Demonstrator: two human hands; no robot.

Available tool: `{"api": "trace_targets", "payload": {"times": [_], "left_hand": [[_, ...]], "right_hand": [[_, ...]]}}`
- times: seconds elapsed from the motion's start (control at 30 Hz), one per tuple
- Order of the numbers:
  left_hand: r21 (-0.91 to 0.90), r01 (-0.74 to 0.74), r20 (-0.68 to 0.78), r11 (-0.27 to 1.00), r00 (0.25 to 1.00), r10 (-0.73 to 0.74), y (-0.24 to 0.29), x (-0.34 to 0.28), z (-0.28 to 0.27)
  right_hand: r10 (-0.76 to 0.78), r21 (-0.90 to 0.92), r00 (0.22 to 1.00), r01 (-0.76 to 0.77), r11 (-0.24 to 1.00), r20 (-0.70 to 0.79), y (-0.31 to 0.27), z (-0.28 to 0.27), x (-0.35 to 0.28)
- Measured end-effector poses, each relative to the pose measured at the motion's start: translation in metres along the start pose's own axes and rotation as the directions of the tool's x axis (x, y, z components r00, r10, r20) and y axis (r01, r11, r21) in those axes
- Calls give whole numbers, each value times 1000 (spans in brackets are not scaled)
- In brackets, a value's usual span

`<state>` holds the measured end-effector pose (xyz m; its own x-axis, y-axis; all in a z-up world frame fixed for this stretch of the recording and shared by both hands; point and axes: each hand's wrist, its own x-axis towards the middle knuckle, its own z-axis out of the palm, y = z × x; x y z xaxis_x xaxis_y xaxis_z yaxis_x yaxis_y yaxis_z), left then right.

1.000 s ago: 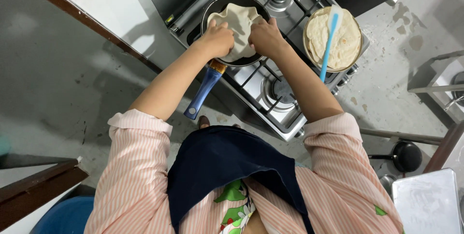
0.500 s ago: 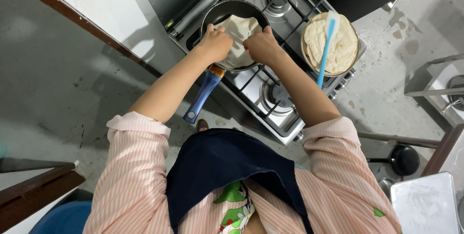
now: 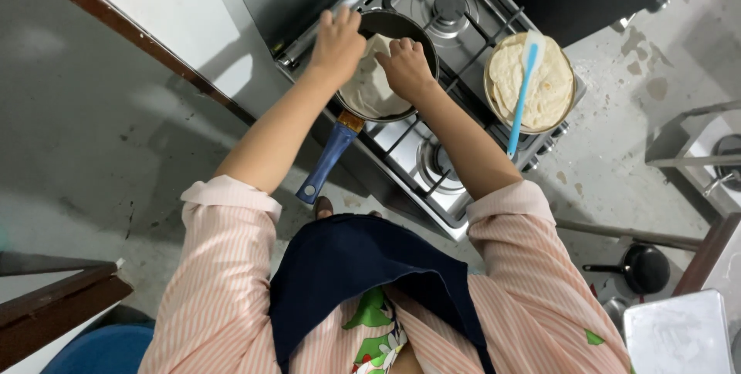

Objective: Cooking flatbread tortillas on a gas stove using a pan and a spatula.

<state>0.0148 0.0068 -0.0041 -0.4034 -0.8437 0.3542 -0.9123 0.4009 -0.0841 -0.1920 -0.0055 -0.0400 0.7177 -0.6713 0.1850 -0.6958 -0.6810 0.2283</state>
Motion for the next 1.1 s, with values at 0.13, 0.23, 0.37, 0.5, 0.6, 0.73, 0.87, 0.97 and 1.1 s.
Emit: {"api": "trace_targets", "payload": {"times": [0.13,0.23,0.37,0.5,0.6,0.73,0.87,0.97,1.1], "left_hand": [[13,-54,-34,998,998,54,2,2,19],[11,-55,-99,998,994,56,-2,4,11],[-15,-75,-72,997,995,73,-6,2,-3],[36,-215,-28,976,976,216,-4,-6,15],[82,-252,18,964,968,251,-7,-8,11],[117,-254,51,960,967,249,-10,-5,8],[185,-216,24,959,976,215,-15,1,7],[210,-197,-1,958,980,201,-17,0,0],[165,-233,49,958,972,228,-15,-5,-1]], "right_hand": [[22,27,999,-22,999,32,-1,-6,9],[34,47,995,-39,998,91,-3,-18,17],[80,85,992,-88,992,96,-3,-18,26],[98,139,991,-109,984,86,-5,-18,28],[125,185,984,-147,972,127,-4,-29,25],[156,140,979,-174,975,128,1,-17,18],[136,107,980,-152,983,146,-5,-15,23],[148,132,973,-173,976,179,-10,-17,28],[176,183,970,-206,961,166,-11,-22,32]]}}
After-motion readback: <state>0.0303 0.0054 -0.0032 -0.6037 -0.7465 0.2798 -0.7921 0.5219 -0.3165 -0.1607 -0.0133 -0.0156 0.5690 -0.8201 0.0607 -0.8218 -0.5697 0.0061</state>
